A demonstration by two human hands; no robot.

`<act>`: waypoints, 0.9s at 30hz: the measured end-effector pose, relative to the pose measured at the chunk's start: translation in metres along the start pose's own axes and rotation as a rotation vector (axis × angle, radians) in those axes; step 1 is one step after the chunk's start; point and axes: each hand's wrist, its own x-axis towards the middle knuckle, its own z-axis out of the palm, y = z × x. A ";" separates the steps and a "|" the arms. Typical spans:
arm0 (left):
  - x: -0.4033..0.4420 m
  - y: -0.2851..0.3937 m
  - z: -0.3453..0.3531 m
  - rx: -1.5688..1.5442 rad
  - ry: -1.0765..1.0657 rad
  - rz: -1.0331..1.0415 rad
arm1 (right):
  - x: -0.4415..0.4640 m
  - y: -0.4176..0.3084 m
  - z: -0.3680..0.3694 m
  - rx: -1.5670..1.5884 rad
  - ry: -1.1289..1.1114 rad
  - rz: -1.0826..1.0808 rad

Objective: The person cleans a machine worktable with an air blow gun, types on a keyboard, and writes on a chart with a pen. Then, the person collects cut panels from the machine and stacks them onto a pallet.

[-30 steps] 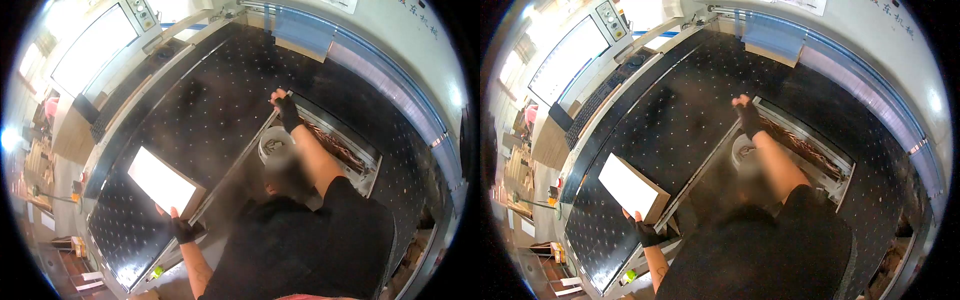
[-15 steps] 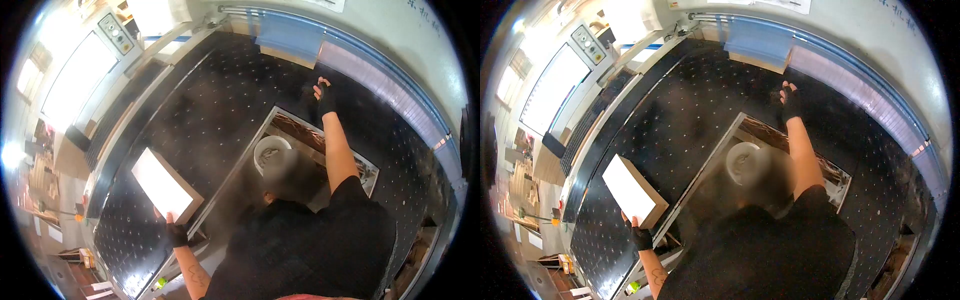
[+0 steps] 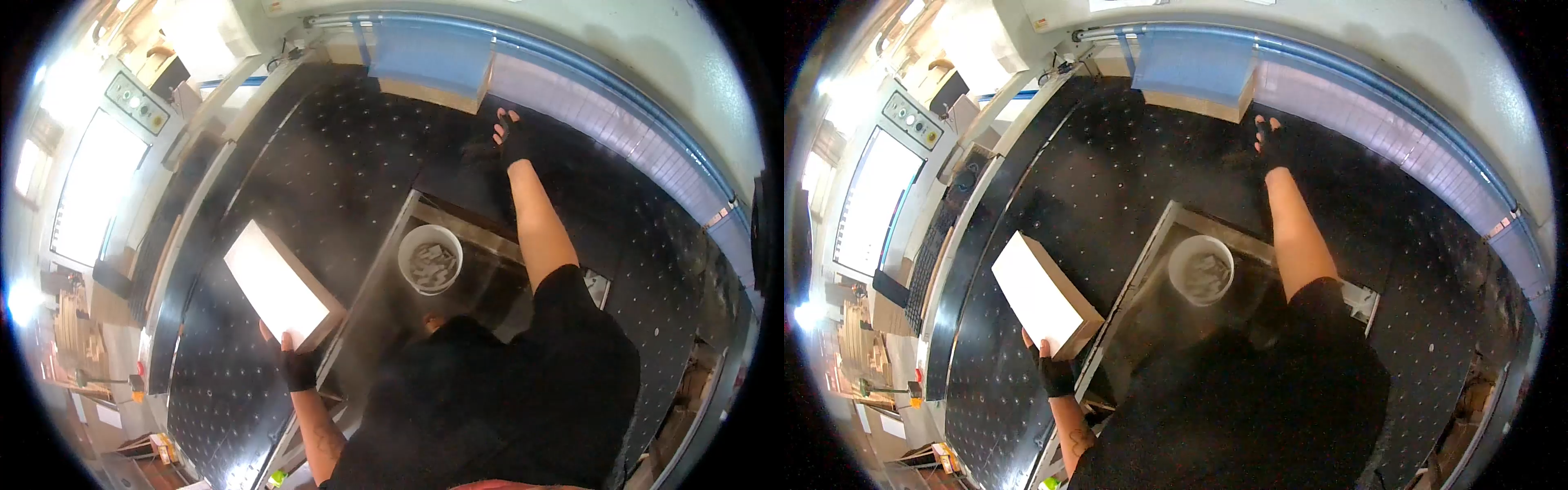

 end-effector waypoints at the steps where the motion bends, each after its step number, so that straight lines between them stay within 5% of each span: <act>1: 0.005 0.000 0.008 -0.006 -0.023 -0.003 | 0.006 0.003 0.008 -0.079 0.033 -0.004; 6: 0.023 -0.013 0.029 0.043 -0.005 -0.001 | 0.029 0.016 0.029 -0.357 -0.014 -0.216; 13: 0.042 -0.018 0.052 0.007 -0.033 -0.026 | -0.034 0.017 0.105 -0.217 0.076 -0.336; 15: 0.046 -0.020 0.058 0.019 -0.037 -0.033 | -0.035 0.033 0.111 -0.109 0.058 -0.215; 19: 0.048 -0.016 0.078 0.027 -0.009 -0.018 | -0.042 0.078 0.123 -0.596 0.238 -0.601; 25: 0.074 -0.025 0.088 0.065 -0.018 -0.008 | -0.092 0.024 0.125 -0.388 0.147 -0.482; 27: 0.085 -0.024 0.100 0.040 0.029 -0.054 | -0.093 -0.004 0.130 -0.355 -0.097 -0.385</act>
